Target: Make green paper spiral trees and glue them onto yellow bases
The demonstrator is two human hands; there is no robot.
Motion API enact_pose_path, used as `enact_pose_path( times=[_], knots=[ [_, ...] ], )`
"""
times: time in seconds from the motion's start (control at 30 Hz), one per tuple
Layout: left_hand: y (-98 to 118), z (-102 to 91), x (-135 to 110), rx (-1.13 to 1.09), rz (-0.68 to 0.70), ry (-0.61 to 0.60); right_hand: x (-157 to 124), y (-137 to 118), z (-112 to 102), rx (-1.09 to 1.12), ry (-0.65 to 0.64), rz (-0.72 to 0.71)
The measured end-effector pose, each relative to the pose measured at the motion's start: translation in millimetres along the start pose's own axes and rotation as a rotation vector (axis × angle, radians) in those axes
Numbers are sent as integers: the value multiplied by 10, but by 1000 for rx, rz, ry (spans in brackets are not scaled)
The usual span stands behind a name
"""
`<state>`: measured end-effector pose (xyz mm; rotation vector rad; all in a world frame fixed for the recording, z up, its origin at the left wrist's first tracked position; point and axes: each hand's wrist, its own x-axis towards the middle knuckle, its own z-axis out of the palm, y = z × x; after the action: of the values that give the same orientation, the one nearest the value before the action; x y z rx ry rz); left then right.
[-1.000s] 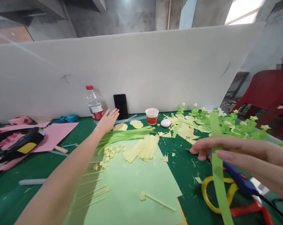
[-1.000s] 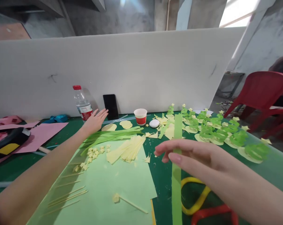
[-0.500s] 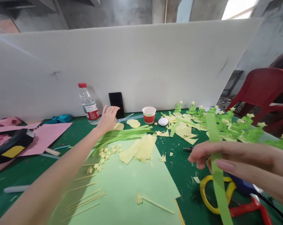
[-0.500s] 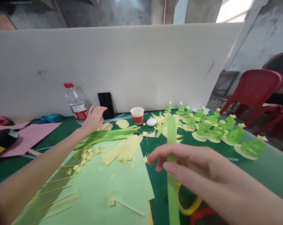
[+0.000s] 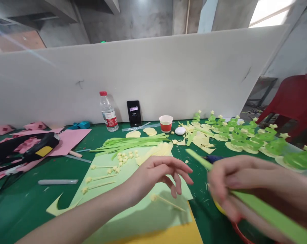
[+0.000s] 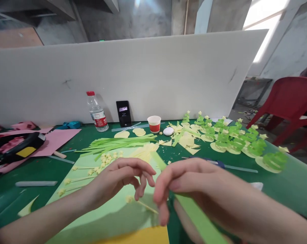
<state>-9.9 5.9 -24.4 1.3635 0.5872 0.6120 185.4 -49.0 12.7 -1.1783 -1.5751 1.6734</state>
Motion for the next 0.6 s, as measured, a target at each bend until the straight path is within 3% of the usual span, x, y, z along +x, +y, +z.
enact_pose_path(
  times=[0.1,0.33,0.53,0.6],
  knots=[
    [25,19,-67,27,4,91,189,40,144,-14,5,95],
    [96,20,-137,404,84,386,291,47,271,-488,-44,-43],
    [120,4,-161,361,183,459,286,95,312,-560,345,-147],
    [105,14,-169,378,223,459,297,101,327,-592,347,-173]
  ],
)
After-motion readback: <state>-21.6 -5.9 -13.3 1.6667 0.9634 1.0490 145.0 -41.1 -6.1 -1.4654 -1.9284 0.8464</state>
